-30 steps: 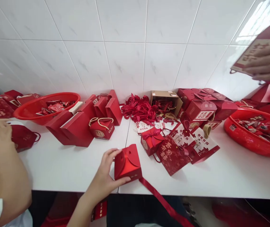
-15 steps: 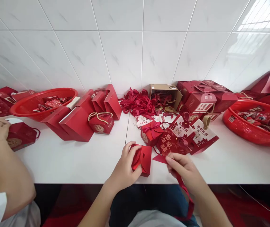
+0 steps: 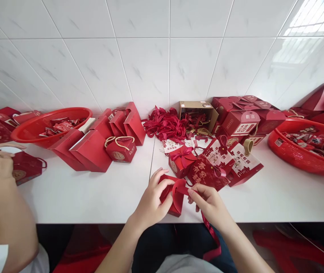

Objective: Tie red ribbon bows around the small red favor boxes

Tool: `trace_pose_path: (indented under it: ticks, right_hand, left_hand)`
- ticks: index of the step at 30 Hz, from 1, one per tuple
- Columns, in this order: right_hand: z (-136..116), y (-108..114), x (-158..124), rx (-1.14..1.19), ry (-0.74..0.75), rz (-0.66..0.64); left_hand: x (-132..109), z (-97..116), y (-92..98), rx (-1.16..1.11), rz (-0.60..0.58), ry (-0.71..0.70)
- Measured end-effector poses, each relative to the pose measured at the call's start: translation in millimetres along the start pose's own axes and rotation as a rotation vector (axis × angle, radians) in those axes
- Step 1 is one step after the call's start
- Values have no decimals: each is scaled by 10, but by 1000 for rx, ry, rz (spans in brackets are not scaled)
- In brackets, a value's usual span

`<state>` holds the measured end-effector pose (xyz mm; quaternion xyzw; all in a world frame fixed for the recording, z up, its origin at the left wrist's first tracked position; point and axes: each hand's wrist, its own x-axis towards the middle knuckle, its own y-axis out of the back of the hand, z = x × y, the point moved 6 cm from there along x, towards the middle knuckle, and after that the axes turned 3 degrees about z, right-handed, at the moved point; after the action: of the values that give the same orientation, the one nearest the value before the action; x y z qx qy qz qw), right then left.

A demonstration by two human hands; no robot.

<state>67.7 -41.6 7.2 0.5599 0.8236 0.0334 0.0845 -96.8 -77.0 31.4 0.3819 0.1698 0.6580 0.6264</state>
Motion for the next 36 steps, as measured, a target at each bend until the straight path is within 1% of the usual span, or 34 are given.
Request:
trace_pose_path:
  ticks: [4, 10, 17, 22, 25, 27, 29, 30, 31, 34, 36]
  right_hand:
    - [-5, -97, 18, -12, 40, -22]
    - [27, -161, -1, -32, 28, -43]
    - [97, -152, -22, -42, 3, -55]
    - [114, -185, -11, -50, 26, -57]
    - [53, -157, -26, -170, 107, -3]
    - [-51, -101, -46, -262, 211, 89]
    - [-178, -52, -64, -287, 318, 171]
    - [-237, -46, -62, -273, 359, 180]
    - [-291, -60, -51, -252, 390, 157]
    - [-411, -169, 22, -207, 411, -5]
    - [-486, -204, 77, -177, 409, -44]
  left_hand:
    - [-5, 5, -2, -5, 16, -9]
    - [-16, 4, -7, 12, 58, -27]
    - [5, 23, -20, 30, -3, -45]
    - [14, 15, -29, 19, -8, -46]
    - [2, 10, -28, -12, 35, -58]
    - [-11, 19, 4, -47, 92, -80]
    - [-18, 41, 63, -96, 152, -103]
    - [-16, 54, 93, -132, 169, -108]
    - [-8, 68, 121, -175, 174, -107]
    - [33, 109, 193, -305, 168, -80]
    - [47, 138, 245, -344, 191, -80]
